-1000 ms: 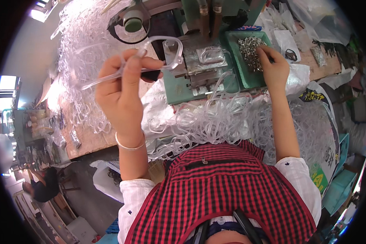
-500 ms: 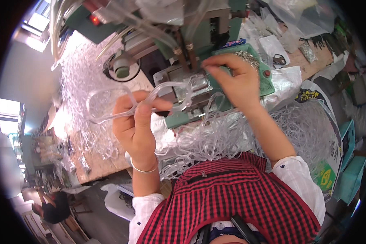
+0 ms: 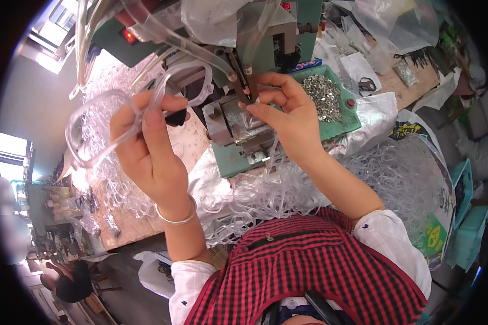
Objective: The person repeatedly picks up small metal fasteners and threads clear plastic cords through a machine to attach them. The person handles the cords and fasteners by hand, feeding them into the machine and removing the finished pieces.
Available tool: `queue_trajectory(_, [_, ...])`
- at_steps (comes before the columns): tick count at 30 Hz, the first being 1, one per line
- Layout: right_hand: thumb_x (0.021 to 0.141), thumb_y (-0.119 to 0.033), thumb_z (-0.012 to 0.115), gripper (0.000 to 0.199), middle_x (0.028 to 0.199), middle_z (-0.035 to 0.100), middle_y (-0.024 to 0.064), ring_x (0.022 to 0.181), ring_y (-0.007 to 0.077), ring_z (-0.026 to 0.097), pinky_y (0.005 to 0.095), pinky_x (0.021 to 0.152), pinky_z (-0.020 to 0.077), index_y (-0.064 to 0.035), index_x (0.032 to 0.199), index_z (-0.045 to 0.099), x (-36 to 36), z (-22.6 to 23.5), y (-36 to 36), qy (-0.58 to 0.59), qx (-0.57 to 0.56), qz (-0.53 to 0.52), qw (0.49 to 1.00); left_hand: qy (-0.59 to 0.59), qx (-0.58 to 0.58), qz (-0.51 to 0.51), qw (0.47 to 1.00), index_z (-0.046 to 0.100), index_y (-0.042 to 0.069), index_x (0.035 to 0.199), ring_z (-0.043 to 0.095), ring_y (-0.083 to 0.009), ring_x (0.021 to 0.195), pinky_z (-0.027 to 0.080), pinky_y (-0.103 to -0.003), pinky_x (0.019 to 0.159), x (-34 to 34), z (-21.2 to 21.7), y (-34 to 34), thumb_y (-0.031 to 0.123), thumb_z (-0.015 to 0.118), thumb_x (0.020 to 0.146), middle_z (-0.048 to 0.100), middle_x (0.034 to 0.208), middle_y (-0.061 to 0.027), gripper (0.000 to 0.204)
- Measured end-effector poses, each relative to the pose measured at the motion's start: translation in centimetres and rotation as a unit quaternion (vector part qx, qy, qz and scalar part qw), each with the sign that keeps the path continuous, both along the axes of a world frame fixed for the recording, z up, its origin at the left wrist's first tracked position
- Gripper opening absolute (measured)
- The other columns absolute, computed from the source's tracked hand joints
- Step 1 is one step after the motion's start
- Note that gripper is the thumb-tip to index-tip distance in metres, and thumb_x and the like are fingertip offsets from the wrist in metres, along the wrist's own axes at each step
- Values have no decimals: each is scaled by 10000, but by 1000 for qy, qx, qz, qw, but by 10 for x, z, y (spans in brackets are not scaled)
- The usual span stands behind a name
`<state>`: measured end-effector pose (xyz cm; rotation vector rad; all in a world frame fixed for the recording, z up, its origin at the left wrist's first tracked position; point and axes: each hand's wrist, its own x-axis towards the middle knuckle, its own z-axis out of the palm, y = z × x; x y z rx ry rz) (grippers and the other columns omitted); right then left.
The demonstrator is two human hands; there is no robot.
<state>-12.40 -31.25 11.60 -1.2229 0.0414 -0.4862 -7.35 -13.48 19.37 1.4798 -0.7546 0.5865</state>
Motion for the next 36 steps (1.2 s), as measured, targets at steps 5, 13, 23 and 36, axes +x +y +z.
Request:
queue_trajectory(5, [865,113,656,447,1093,722,123,1012,205,710,308,969,515,55,1289,524,-4,2,3,0,104,14,994,22,0,-30,999,577,-26,1165,643,-137,835,508,-254,778,-1,1,3,101,537,1053,708,934,-120,174])
queue_trajectory(13, [899,48,603,516,1264,675,134,1174,193,628,319,1047,451,27,1401,484,-27,16,16,-26,-99,-42,994,227,-24,-276,934,558,-38,1193,634,-164,629,504,-270,596,-39,2,14,162,479,1062,695,783,-165,252])
queue_trajectory(23, [767,-142,758,178,1126,688,139,1212,350,596,471,944,501,-70,924,718,-13,-79,-114,105,-676,-292,669,113,6,-117,987,556,-30,1219,648,-149,700,507,-252,653,-44,-2,6,110,488,1065,686,766,-116,219])
queue_trajectory(36, [929,-110,715,182,990,754,24,921,93,684,241,849,517,-37,1092,753,-43,-73,-112,147,-335,-276,889,117,40,13,992,584,-37,1182,614,-100,670,482,-222,638,-15,-48,35,130,523,1065,717,781,-117,213])
